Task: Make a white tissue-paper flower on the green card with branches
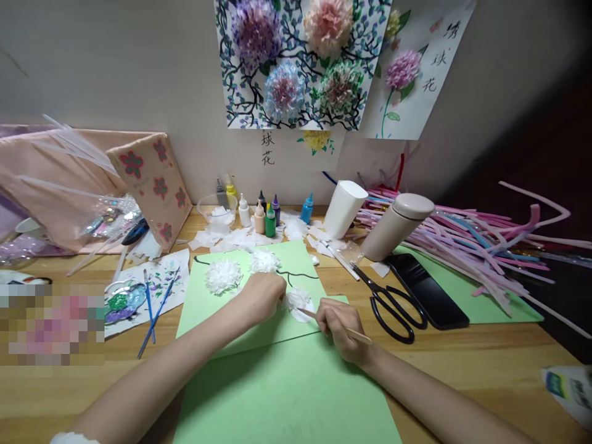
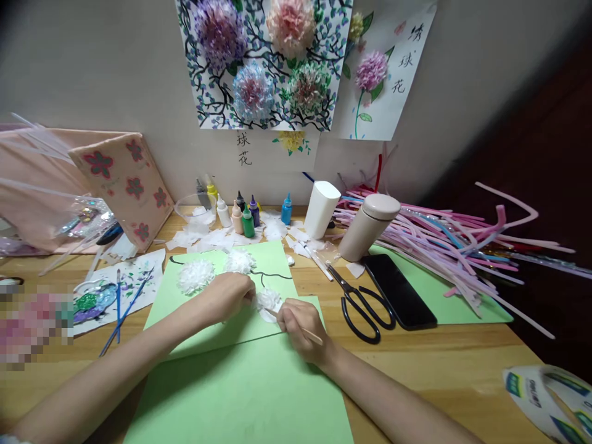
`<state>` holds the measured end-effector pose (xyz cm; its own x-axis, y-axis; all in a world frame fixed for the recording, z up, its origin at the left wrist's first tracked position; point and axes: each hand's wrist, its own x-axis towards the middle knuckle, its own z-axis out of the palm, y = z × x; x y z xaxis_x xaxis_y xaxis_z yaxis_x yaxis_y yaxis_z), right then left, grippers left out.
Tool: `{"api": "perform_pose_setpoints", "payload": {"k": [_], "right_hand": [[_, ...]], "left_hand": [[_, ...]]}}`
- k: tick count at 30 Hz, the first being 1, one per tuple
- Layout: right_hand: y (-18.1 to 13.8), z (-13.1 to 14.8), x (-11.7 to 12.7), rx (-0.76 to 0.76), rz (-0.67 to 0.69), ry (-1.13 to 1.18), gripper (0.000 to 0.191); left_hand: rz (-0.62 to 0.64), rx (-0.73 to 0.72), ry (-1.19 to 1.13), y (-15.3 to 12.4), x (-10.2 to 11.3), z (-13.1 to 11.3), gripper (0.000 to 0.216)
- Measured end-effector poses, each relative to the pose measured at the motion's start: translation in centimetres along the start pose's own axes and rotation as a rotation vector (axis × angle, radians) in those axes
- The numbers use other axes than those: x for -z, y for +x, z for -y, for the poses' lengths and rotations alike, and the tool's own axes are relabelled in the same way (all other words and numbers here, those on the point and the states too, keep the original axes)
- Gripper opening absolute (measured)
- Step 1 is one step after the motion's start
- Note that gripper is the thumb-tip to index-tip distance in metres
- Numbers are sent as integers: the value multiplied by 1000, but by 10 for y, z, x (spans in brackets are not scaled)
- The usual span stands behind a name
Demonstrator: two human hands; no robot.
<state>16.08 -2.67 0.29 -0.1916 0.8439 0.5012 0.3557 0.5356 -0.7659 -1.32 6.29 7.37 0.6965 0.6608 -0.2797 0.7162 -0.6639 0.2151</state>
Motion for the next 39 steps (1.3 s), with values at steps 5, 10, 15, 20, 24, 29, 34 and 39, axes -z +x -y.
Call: {"api": "perform_pose_setpoints", "payload": {"k": [5, 10, 15, 20, 24, 29, 34, 39], "right_hand": [[-6, -6, 0, -68, -47, 69, 45], [-5, -9, -2, -69, -9, 78, 44], [-5, -8, -3, -55, 16, 74, 44], [-4, -8, -2, -39, 29, 63, 44], [-2, -7, -1, -38, 46, 62, 46], [0, -4, 0, -10, 37, 58, 47], [1, -3, 1, 4, 43, 68, 46], [-2, -7, 1, 2, 47, 69, 45]], "left_hand": [[-284, 158, -122, 5, 22, 44, 20], [-434, 391, -75, 16, 25, 99, 26], [-422, 394, -95, 27, 15, 116, 28], [-418, 407, -108, 32, 9, 123, 22], [-404, 430, -126, 37, 4, 129, 15], [-405, 440, -151, 40, 4, 130, 10], [-487, 469, -168, 36, 10, 132, 14], [-574, 449, -212, 31, 17, 132, 13]]}}
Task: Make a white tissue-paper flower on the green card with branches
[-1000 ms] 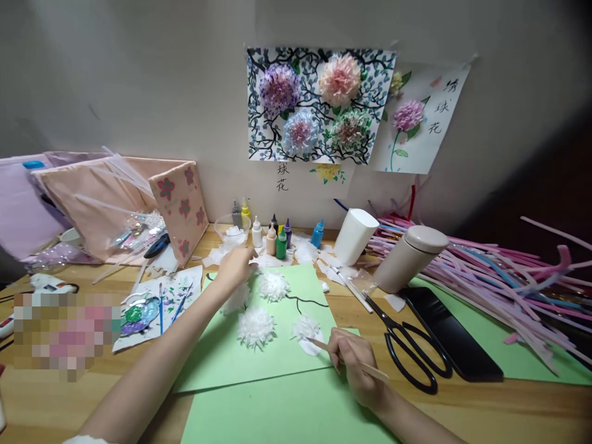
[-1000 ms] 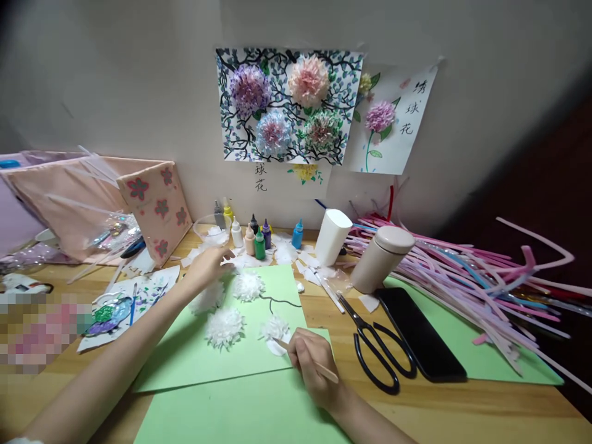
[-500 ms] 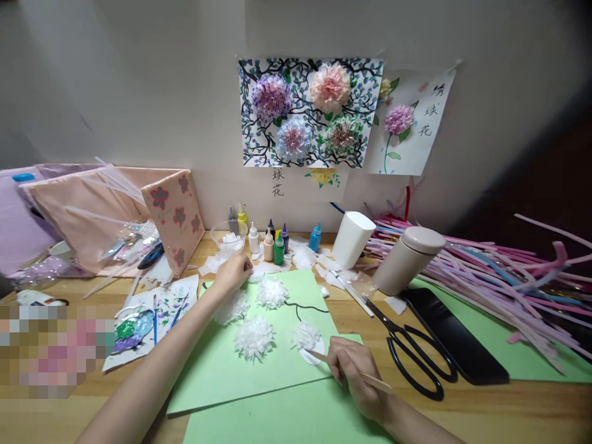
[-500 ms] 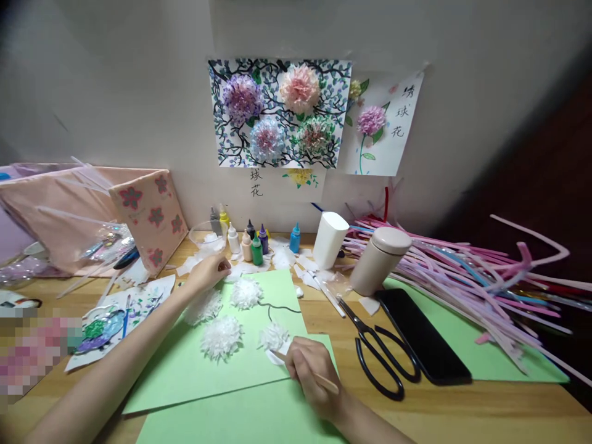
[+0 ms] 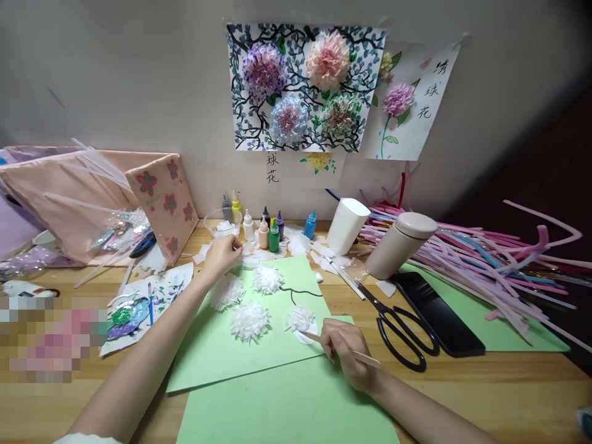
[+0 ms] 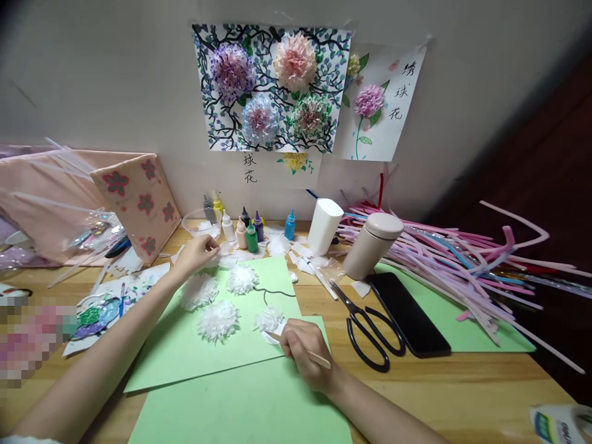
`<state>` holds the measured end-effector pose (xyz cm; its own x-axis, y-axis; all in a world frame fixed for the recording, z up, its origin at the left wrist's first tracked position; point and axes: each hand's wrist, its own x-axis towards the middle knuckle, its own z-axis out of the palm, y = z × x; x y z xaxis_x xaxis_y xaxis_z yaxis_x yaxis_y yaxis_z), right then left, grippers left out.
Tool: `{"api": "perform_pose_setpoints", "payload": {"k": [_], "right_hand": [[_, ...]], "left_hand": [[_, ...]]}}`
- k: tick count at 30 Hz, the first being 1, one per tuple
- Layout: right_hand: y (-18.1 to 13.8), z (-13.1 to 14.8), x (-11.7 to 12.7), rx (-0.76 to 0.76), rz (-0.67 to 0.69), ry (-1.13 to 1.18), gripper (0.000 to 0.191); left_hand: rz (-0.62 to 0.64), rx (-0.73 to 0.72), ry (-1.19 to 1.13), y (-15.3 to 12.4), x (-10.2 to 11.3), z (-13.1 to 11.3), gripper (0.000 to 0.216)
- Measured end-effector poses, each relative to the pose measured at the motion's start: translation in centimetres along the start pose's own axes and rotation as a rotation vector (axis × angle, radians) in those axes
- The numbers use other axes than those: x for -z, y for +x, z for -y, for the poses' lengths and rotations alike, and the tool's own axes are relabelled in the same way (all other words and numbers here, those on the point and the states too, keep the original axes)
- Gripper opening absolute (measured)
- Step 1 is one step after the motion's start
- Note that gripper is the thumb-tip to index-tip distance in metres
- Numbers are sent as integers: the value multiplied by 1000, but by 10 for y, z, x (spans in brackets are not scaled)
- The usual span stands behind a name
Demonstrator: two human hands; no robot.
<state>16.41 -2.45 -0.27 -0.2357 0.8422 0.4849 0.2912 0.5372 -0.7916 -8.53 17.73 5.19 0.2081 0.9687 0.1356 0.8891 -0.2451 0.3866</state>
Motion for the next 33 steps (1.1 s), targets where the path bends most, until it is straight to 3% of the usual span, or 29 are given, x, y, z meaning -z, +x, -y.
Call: {"api": "perform_pose_setpoints", "payload": {"k": [8, 12, 17, 22, 27, 31, 33], "right_hand": [[-2, -2, 0, -16, 20, -3, 45], [0, 2, 0, -15, 21, -16, 45], [-1, 3, 0, -62, -19, -4, 43], [-3, -1, -1, -126, -133, -16, 34], [0, 0, 0, -27, -63, -46, 47], [3, 3, 0, -60, -13, -54, 47], [4, 3, 0, -91, 10, -52, 47]], "left_hand": [[-13, -90, -145, -10, 16, -9, 11], [-11, -163, -254, -19, 37, -19, 23], [9, -170, -186, -39, 64, -40, 27], [181, -277, -203, -63, 57, -60, 20], [425, -393, -175, -82, 37, -78, 17], [659, -488, -104, -95, 27, -84, 15], [717, -487, -78, -100, 22, -84, 16]]}}
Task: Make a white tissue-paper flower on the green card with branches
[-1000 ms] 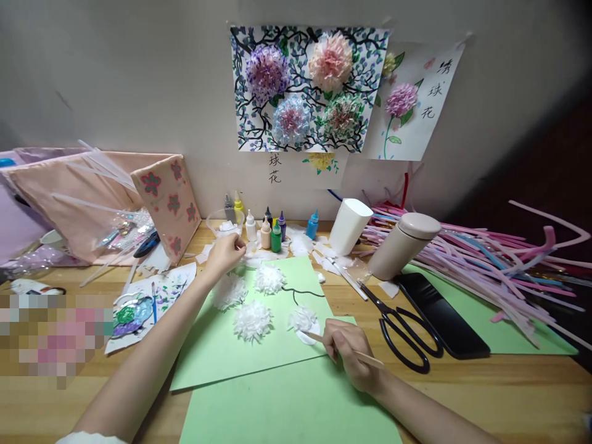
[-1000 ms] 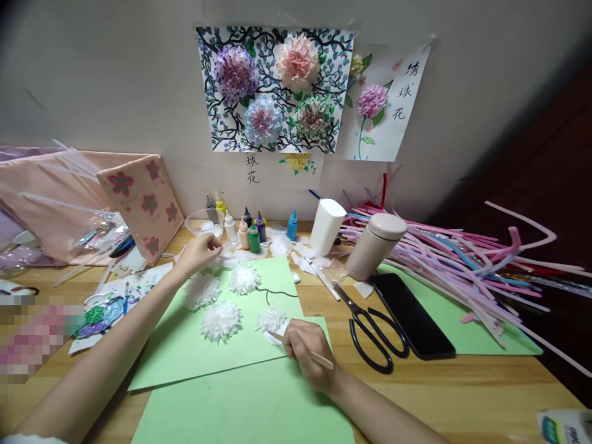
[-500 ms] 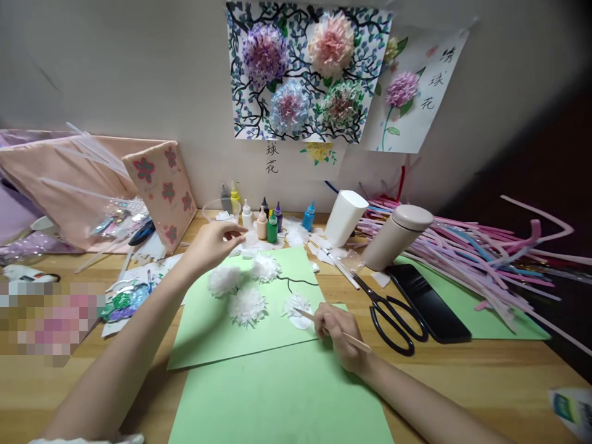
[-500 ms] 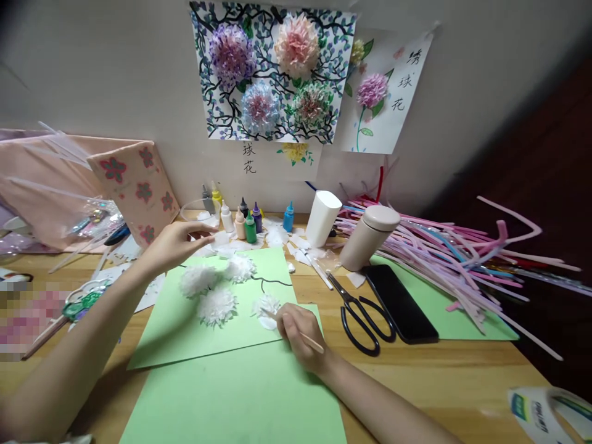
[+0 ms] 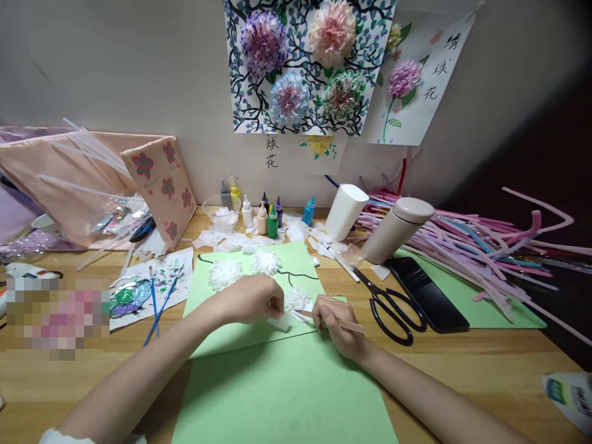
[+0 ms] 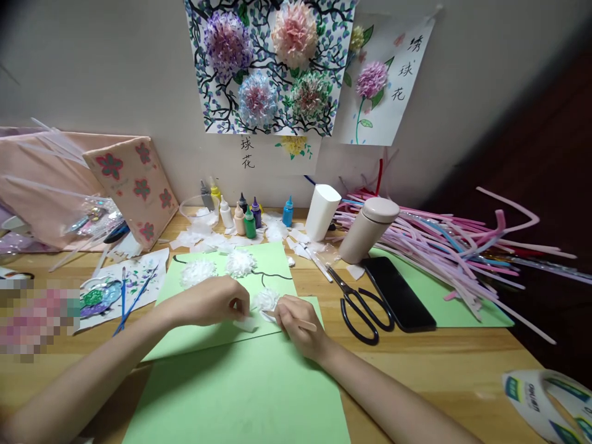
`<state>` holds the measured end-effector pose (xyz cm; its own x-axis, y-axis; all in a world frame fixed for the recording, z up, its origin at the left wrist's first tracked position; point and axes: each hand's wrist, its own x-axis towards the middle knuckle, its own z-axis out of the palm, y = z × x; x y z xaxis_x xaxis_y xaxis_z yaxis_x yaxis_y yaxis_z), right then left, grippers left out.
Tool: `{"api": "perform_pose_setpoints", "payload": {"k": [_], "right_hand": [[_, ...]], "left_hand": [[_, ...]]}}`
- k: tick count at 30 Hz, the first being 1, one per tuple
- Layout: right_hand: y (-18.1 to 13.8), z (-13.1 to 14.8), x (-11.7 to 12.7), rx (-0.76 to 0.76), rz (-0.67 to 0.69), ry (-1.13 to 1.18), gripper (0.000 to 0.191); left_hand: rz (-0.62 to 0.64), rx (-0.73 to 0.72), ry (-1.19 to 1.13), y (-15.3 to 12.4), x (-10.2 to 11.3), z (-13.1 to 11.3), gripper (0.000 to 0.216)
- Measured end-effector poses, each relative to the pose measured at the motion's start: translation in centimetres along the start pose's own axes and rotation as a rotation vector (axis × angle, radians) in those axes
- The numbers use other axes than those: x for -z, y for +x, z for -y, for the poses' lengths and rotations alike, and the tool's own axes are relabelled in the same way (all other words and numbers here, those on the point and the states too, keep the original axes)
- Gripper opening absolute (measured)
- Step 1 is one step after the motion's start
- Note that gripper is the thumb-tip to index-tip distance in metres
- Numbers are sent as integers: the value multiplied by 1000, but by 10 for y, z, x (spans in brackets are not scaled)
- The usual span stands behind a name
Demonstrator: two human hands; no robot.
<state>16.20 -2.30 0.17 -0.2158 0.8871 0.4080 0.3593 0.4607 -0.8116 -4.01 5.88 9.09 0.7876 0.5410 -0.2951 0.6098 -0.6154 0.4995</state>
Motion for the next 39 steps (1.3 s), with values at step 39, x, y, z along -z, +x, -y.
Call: {"api": "perform_pose_setpoints", "payload": {"k": [39], "right_hand": [[-2, 3, 3, 80, -49, 2, 45]], "left_hand": [[-204, 106, 141, 26, -43, -5, 18]]}}
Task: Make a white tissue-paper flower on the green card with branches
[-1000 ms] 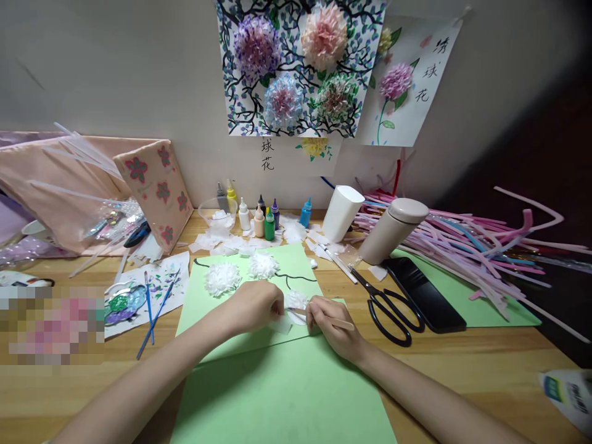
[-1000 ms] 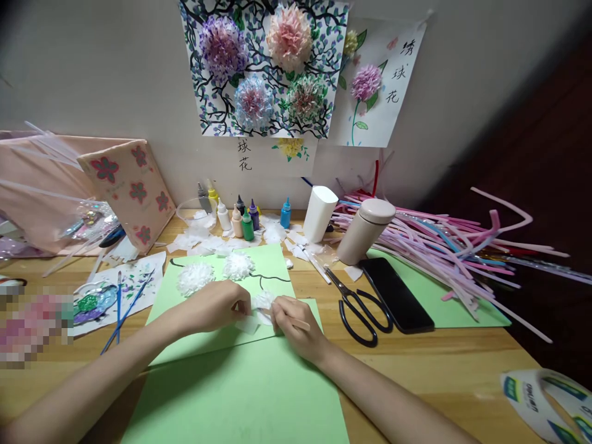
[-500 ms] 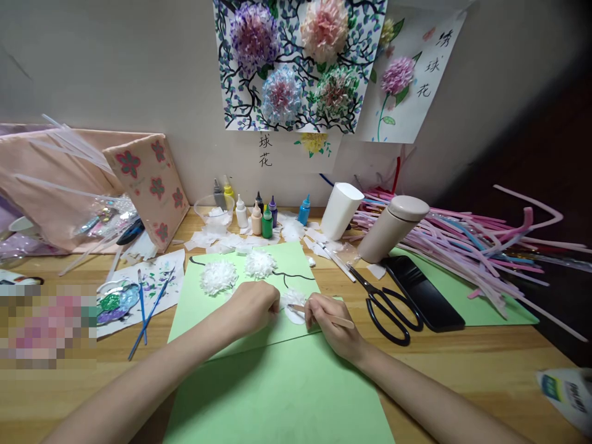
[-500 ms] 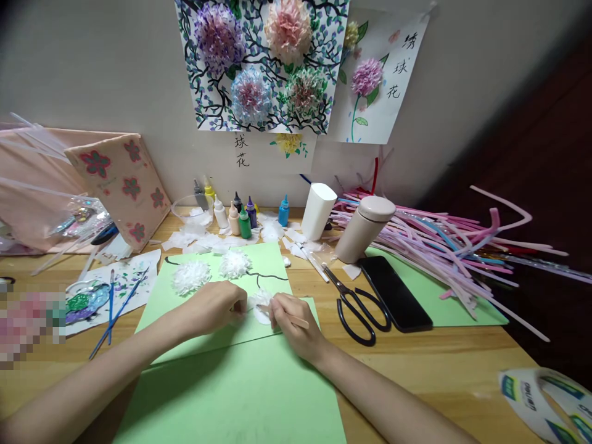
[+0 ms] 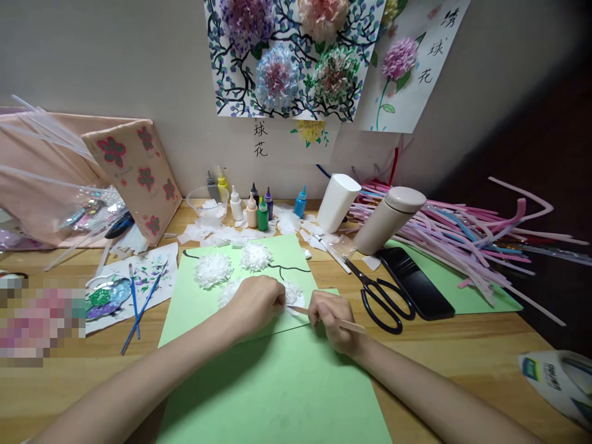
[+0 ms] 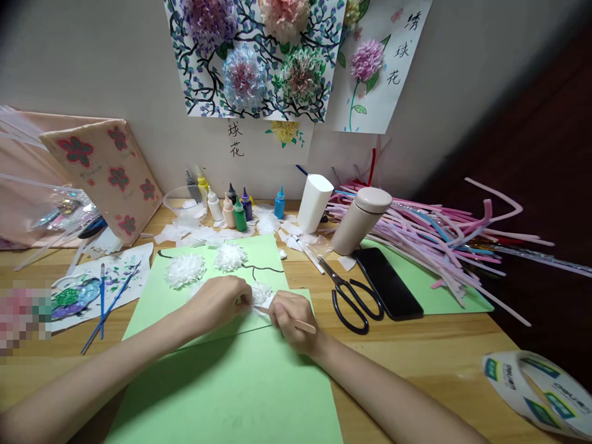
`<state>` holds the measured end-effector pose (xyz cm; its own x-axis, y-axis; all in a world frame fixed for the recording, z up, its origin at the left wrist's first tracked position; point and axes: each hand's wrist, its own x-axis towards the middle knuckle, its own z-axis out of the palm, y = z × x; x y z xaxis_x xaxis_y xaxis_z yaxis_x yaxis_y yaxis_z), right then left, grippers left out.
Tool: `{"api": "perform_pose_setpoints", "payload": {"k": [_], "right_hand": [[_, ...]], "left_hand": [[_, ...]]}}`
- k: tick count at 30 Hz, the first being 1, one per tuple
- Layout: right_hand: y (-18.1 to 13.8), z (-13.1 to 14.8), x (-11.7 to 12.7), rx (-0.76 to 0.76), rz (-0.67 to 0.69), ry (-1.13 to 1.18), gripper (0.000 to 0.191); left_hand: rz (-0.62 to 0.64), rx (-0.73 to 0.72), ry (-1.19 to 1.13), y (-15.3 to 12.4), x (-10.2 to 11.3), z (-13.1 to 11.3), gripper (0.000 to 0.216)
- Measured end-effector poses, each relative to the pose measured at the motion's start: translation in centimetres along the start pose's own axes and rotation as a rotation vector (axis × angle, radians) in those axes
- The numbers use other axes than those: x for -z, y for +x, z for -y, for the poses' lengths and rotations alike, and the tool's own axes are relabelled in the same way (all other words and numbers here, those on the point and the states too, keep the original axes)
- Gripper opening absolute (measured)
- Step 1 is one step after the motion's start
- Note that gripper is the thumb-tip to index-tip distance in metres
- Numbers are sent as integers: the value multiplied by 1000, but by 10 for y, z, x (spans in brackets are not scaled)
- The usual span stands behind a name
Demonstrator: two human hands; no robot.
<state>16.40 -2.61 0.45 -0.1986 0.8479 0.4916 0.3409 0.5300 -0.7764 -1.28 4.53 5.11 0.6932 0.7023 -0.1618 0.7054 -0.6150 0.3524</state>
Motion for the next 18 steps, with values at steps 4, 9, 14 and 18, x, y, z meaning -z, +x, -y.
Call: {"api": "perform_pose_setpoints", "payload": {"k": [4, 9, 14, 18], "right_hand": [[2, 1, 0, 26, 74, -49, 43], [4, -1, -1, -26, 105, -56, 41], [5, -1, -1, -54, 125, -59, 39], [5, 0, -1, -85, 126, -72, 39]], "left_hand": [[-14, 6, 7, 1, 2, 3, 19], [-11, 27, 24, 3, 3, 3, 19], [-30, 10, 36, 3, 3, 3, 18], [-32, 25, 30, 2, 6, 5, 20]]}}
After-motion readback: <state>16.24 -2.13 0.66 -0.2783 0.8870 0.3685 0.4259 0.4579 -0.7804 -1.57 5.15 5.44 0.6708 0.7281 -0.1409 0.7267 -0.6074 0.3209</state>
